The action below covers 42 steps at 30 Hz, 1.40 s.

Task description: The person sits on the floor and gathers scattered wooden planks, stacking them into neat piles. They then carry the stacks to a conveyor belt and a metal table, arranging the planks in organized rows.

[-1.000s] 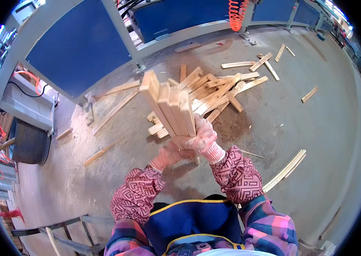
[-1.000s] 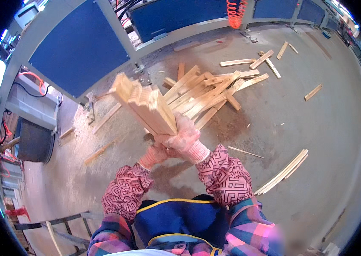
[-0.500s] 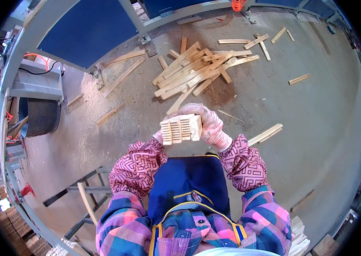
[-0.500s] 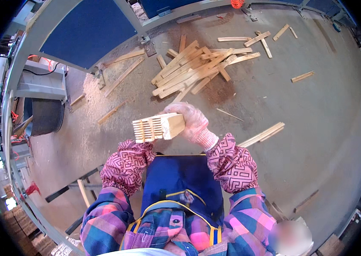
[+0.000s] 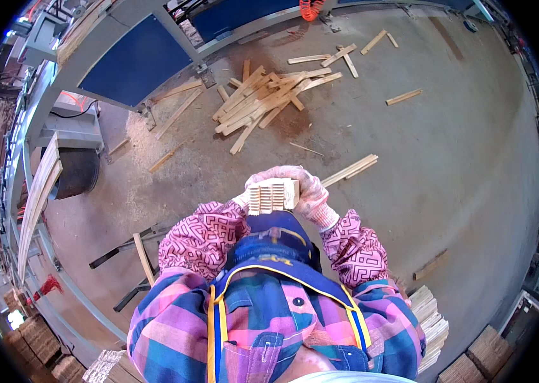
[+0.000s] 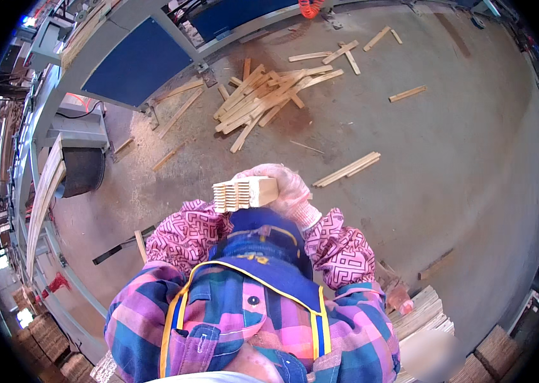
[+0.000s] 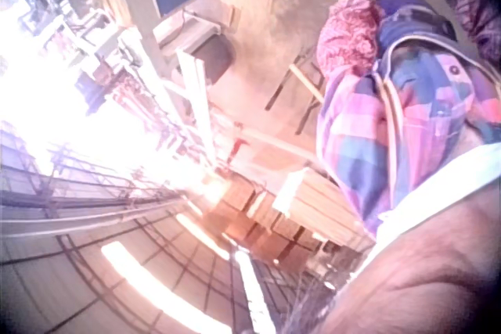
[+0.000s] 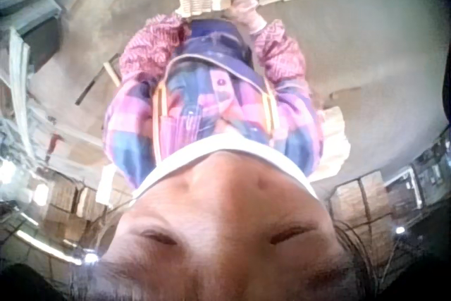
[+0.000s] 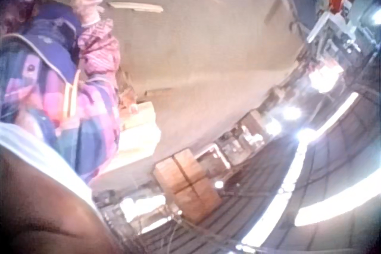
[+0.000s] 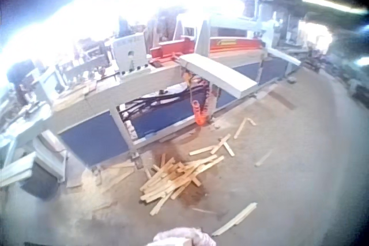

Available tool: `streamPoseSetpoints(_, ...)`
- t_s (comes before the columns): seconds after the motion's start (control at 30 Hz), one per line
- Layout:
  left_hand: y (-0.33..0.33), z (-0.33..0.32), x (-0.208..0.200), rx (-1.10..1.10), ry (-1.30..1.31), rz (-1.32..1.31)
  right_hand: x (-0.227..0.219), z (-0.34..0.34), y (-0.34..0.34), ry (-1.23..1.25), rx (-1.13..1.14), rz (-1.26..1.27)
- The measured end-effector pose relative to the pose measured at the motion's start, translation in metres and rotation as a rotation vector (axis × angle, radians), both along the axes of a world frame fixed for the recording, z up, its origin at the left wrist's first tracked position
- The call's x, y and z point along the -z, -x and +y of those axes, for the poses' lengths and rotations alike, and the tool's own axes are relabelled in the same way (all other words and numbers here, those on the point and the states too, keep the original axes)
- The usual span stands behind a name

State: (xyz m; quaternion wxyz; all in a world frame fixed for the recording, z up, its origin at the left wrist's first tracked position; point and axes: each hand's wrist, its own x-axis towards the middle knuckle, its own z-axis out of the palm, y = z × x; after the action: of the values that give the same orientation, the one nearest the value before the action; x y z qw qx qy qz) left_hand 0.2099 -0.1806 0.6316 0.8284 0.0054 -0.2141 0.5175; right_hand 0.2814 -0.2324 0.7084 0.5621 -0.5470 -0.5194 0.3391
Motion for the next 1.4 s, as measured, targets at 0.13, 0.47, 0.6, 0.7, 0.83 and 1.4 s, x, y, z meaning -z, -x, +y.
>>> streamPoseSetpoints(0.13, 0.01, 0.004, -0.045, 0.711, 0.016, 0.516, -0.038, -0.029, -0.012, -0.049, 0.018, 0.107)
streamPoseSetpoints(0.47, 0.001, 0.029, -0.053, 1.126, -0.011, 0.915, -0.036, -0.047, -0.024, -0.177, 0.226, 0.122)
streamPoseSetpoints(0.6, -0.017, 0.044, -0.061, 1.31, 0.04, 0.822, -0.036, -0.043, -0.027, -0.142, 0.375, 0.036)
streamPoseSetpoints(0.7, -0.031, 0.056, -0.045, 1.295, -0.06, 1.009, -0.034, -0.038, -0.032, -0.051, 0.405, -0.008)
streamPoseSetpoints(0.83, -0.06, 0.065, -0.018, 1.339, -0.384, 1.045, -0.033, -0.029, -0.041, -0.172, 0.46, -0.077)
streamPoseSetpoints(1.4, -0.141, -0.035, 0.015, 1.279, -0.574, 1.048, -0.004, -0.083, -0.09, -0.117, 1.029, 0.055)
